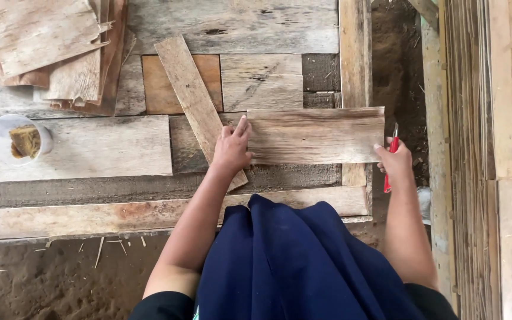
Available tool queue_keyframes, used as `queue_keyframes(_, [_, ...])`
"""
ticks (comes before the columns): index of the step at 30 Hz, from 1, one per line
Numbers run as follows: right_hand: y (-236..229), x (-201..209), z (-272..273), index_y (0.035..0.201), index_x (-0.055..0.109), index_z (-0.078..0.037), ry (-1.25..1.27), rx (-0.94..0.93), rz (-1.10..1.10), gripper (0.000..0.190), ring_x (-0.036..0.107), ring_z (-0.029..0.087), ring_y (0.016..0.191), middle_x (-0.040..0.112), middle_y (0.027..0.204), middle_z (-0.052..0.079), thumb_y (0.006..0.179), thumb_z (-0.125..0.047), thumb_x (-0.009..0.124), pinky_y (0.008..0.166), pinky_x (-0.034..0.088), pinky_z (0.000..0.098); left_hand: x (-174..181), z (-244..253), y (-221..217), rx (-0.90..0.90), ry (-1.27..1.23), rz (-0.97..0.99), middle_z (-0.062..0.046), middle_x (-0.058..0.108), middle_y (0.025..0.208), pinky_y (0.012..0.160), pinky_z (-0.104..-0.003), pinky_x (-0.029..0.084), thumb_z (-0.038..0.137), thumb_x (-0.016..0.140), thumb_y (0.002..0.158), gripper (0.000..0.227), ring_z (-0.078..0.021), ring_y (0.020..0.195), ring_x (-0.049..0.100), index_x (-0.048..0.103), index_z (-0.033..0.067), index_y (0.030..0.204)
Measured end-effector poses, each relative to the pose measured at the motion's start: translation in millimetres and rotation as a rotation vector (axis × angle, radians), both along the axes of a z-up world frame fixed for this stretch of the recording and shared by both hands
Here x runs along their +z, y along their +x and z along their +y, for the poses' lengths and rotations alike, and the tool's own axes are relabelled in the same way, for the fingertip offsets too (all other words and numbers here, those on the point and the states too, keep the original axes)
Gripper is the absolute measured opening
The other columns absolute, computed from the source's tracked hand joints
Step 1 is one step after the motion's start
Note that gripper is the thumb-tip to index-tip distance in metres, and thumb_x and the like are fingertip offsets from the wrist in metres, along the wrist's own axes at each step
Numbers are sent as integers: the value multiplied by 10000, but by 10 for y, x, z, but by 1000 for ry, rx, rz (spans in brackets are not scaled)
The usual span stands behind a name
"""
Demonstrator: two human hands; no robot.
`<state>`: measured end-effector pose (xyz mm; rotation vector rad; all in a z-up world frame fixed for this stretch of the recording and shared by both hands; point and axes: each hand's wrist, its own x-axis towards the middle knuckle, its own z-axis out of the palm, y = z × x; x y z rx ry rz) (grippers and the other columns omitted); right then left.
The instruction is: Trimming and organizing thin wood panels or veneers using a utility knife on a wooden floor.
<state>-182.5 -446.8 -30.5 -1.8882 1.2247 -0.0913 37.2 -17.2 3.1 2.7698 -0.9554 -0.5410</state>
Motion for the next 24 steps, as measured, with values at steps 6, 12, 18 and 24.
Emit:
queue_keyframes(6, [65, 80, -162, 1282, 613, -43, 97, -7, -95, 462, 609, 130, 476, 626, 804, 69, 867, -131, 796, 364, 517, 255, -2, 2, -100, -32, 23, -38, -15, 318, 1645, 996, -485, 493, 438, 829, 746, 907, -372, 1249, 448, 457, 150, 1522])
queue_keyframes(12, [175, -48, -264, 1220, 647, -57, 43, 21, -68, 410, 593, 148, 440, 649, 755, 85, 850, -138, 803, 342, 499, 280, 43, -70, -165, -55, 62, -59, -4, 322, 1647, 1001, -518, 441, 463, 813, 763, 905, -400, 1267, 416, 430, 215, 1546])
queue_keyframes(18, [178, -103, -281, 1225, 656, -56, 34, 32, -23, 426, 596, 154, 452, 652, 785, 86, 839, -154, 807, 374, 513, 280, 154, -139, -162, -46, 109, -37, 10, 339, 1640, 972, -537, 455, 485, 802, 781, 896, -405, 1278, 415, 423, 202, 1542])
queue_keyframes(24, [169, -11, -194, 1232, 657, -53, 31, 35, -6, 442, 596, 154, 456, 650, 802, 100, 827, -145, 808, 370, 512, 278, 261, -228, -222, 1, 119, -17, -34, 325, 1637, 968, -574, 440, 561, 704, 875, 834, -438, 1290, 407, 399, 175, 1548])
